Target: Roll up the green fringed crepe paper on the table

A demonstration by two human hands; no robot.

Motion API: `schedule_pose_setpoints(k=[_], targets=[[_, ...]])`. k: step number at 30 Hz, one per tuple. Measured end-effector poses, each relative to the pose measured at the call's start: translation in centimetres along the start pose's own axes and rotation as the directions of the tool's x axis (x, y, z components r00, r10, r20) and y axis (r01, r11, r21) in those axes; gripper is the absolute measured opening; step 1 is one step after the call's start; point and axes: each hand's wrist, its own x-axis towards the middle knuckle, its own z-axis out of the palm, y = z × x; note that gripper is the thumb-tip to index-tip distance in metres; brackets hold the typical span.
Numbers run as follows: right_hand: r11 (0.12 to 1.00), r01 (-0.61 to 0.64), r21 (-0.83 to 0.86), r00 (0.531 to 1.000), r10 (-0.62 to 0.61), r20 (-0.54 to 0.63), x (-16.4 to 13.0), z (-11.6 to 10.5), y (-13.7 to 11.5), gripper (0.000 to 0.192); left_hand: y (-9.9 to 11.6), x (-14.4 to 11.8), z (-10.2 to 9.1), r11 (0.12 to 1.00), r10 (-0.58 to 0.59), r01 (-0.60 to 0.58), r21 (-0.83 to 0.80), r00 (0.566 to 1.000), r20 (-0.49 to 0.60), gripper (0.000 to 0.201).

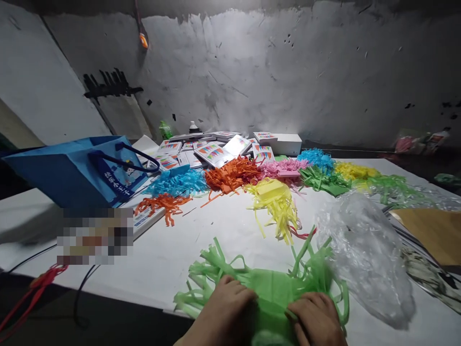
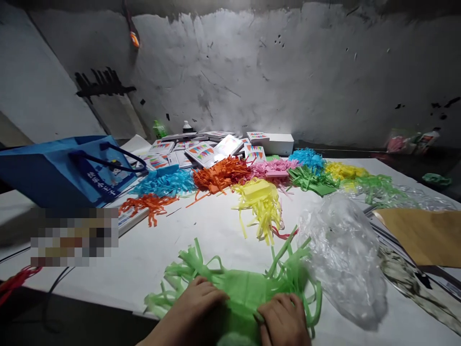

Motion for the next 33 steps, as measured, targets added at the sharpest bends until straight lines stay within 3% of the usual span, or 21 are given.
schedule_pose_setpoints(k=[2,4,7,13,16,19,21,25,28,30,32,33], targets=[[0.998,-0.060,-0.014,0.998,0.060,0.029,0.5,0.2,0.4,0.022,-0.1,1.1,-0.4,0.992,-0.127,0.124,0.026,0.986,0.109,0.022],[0.994,-0.067,-0.084,0.995,0.073,0.063,1.0,0.6,1.1,0.018,0.0,2.4,-0.8,0.962,-0.272,0.257,0.096,0.938,0.214,0.024],[0.980,-0.034,-0.197,0.994,0.053,0.092,1.8,1.4,2.1,0.013,0.3,4.1,-1.4,0.908,-0.414,0.370,0.196,0.864,0.286,0.024],[0.886,-0.120,-0.447,0.992,0.086,-0.096,3.3,1.6,1.6,0.029,0.6,5.3,-1.7,0.863,-0.497,0.419,0.283,0.807,0.319,0.021],[0.890,-0.019,-0.456,0.996,-0.024,-0.089,3.4,0.9,0.9,0.025,0.7,5.4,-1.6,0.861,-0.500,0.420,0.286,0.803,0.324,0.020],[0.927,0.236,-0.292,0.961,-0.267,-0.070,2.9,1.2,0.5,0.030,0.8,5.4,-1.3,0.869,-0.487,0.413,0.271,0.809,0.330,0.021],[0.920,0.320,-0.227,0.936,-0.344,-0.077,2.4,1.9,0.4,0.035,0.5,5.3,-1.4,0.880,-0.469,0.404,0.249,0.817,0.335,0.019],[0.918,0.315,-0.240,0.937,-0.341,-0.072,1.8,2.8,0.6,0.034,-1.7,4.4,-3.7,0.881,-0.471,0.422,0.212,0.824,0.314,0.027],[0.939,0.273,-0.207,0.957,-0.287,-0.038,1.6,2.2,0.7,0.031,-3.6,2.8,-6.1,0.856,-0.500,0.457,0.243,0.851,0.162,0.039],[0.952,0.244,-0.185,0.968,-0.250,-0.010,1.6,1.8,0.6,0.031,-3.8,1.8,-6.7,0.890,-0.394,0.384,0.247,0.919,-0.009,0.042],[0.954,0.239,-0.180,0.970,-0.244,-0.006,1.7,1.6,0.3,0.030,-2.9,1.3,-5.8,0.951,-0.166,0.195,0.240,0.977,-0.135,0.040],[0.952,0.245,-0.182,0.968,-0.251,-0.011,1.8,1.6,0.1,0.028,-2.2,1.2,-4.8,0.967,-0.036,0.078,0.241,0.984,-0.173,0.038]])
